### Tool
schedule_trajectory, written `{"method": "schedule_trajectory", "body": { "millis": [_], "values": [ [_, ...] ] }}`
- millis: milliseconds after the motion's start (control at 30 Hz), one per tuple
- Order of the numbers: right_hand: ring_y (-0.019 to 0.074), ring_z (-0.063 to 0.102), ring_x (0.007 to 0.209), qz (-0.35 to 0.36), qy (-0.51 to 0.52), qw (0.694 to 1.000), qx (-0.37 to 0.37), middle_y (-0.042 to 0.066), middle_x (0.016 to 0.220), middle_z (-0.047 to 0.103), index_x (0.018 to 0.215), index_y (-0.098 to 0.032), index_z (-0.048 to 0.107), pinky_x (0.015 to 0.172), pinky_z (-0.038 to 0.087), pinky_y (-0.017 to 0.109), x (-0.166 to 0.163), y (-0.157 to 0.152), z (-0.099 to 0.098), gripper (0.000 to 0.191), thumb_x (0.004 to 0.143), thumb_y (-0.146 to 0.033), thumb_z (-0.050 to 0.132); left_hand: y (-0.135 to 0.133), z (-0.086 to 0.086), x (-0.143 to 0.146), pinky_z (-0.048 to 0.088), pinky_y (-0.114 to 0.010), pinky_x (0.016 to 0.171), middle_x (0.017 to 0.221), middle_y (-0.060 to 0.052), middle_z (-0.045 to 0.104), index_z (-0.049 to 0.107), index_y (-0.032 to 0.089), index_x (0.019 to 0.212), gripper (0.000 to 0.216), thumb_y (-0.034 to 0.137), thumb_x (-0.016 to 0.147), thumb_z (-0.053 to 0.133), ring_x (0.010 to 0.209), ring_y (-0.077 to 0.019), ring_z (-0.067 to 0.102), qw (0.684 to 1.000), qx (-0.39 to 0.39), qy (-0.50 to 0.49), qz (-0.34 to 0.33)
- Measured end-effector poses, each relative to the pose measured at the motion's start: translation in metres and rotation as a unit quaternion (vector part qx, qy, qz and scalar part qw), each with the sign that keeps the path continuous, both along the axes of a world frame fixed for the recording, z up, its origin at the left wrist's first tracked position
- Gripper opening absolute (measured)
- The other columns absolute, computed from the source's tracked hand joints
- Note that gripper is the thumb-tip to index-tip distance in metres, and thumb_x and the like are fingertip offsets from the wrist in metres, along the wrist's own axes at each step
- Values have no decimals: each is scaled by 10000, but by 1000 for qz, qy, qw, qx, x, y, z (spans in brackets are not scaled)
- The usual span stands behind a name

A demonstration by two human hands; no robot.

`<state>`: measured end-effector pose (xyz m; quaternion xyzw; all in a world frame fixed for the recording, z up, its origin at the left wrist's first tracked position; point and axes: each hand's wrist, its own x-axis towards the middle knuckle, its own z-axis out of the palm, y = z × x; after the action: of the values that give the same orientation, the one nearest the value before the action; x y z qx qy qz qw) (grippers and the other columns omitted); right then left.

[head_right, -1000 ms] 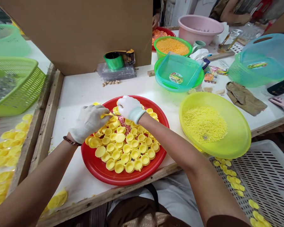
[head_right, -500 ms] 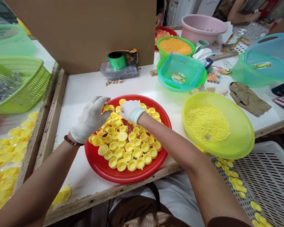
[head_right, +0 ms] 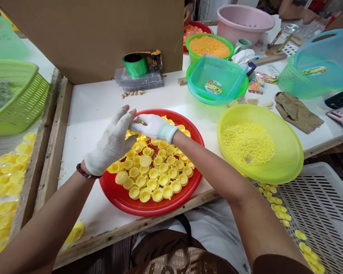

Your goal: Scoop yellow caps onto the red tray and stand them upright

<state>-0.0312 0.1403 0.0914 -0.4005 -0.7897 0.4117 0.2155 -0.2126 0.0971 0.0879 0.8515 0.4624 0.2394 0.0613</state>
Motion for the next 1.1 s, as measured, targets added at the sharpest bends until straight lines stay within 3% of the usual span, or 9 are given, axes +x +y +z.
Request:
{"method": "schedule_trajectory", "body": {
  "millis": [100, 200, 300, 400, 533, 700, 767, 900, 1100],
  "values": [
    [147, 633, 805, -5, -1, 1000, -30, 34, 931, 715, 1084, -135, 716, 771, 491, 268, 6, -11, 2, 224, 958, -212, 548, -8, 2, 11, 524, -503, 1075, 1594, -169, 374, 288, 250, 1498, 668, 137, 888, 538, 1530, -343, 318, 1000, 3, -19, -12],
    [149, 632, 858, -45, -12, 999, 12, 38, 965, 721, 1022, -133, 721, 809, 470, 265, 17, -18, 2, 250, 975, -171, 478, -13, 0, 11, 524, -478, 1065, 1560, -157, 436, 393, 237, 1451, 565, 232, 915, 570, 1432, -318, 463, 999, -3, -36, 0],
    [154, 618, 894, -74, -54, 993, 80, 40, 970, 719, 960, -132, 723, 833, 430, 266, 30, -25, 2, 237, 982, -195, 495, -12, -7, 3, 507, -483, 1047, 1352, -93, 644, 612, 239, 1224, 340, 208, 888, 569, 1227, -291, 610, 998, -38, 42, -38],
    [161, 597, 852, -74, -136, 982, 112, 40, 895, 704, 865, -137, 706, 803, 389, 279, 37, -32, 2, 250, 978, -186, 489, -9, -18, -4, 498, -491, 983, 1200, -53, 729, 691, 254, 1086, 310, 148, 821, 569, 1126, -305, 644, 981, -78, 156, -80],
    [182, 606, 915, -59, -174, 974, 135, 59, 992, 717, 963, -138, 710, 807, 368, 287, 37, -39, -1, 251, 1009, -221, 477, -7, -23, -10, 499, -458, 898, 1107, -76, 742, 704, 247, 1081, 292, 177, 880, 504, 1057, -301, 660, 981, -81, 172, -44],
    [191, 605, 966, -67, -162, 974, 146, 68, 1035, 713, 1018, -145, 706, 829, 375, 292, 38, -43, 1, 258, 1019, -236, 464, -15, -14, -9, 499, -431, 872, 1153, -127, 702, 698, 188, 1062, 278, 232, 938, 454, 994, -285, 653, 991, -22, 121, 45],
    [188, 598, 955, -75, -161, 974, 144, 72, 1046, 706, 1031, -153, 705, 822, 382, 295, 39, -44, 3, 270, 1020, -240, 449, -18, -11, 0, 495, -408, 832, 1099, -112, 704, 702, 197, 1012, 254, 252, 944, 464, 956, -273, 650, 991, -26, 124, 44],
    [188, 586, 907, -74, -190, 969, 137, 73, 985, 697, 1000, -153, 709, 785, 376, 303, 40, -47, 5, 296, 1029, -238, 427, -20, -14, 20, 444, -380, 706, 931, -96, 691, 704, 208, 934, 227, 227, 924, 478, 803, -250, 622, 974, -83, 212, 17],
    [206, 551, 902, 11, -240, 946, 216, 95, 1004, 667, 964, -132, 721, 772, 344, 333, 23, -48, -11, 260, 1028, -243, 494, -19, -11, 17, 401, -375, 680, 951, -132, 680, 689, 149, 870, 233, 273, 907, 495, 785, -246, 604, 939, -87, 320, 87]
  ]
}}
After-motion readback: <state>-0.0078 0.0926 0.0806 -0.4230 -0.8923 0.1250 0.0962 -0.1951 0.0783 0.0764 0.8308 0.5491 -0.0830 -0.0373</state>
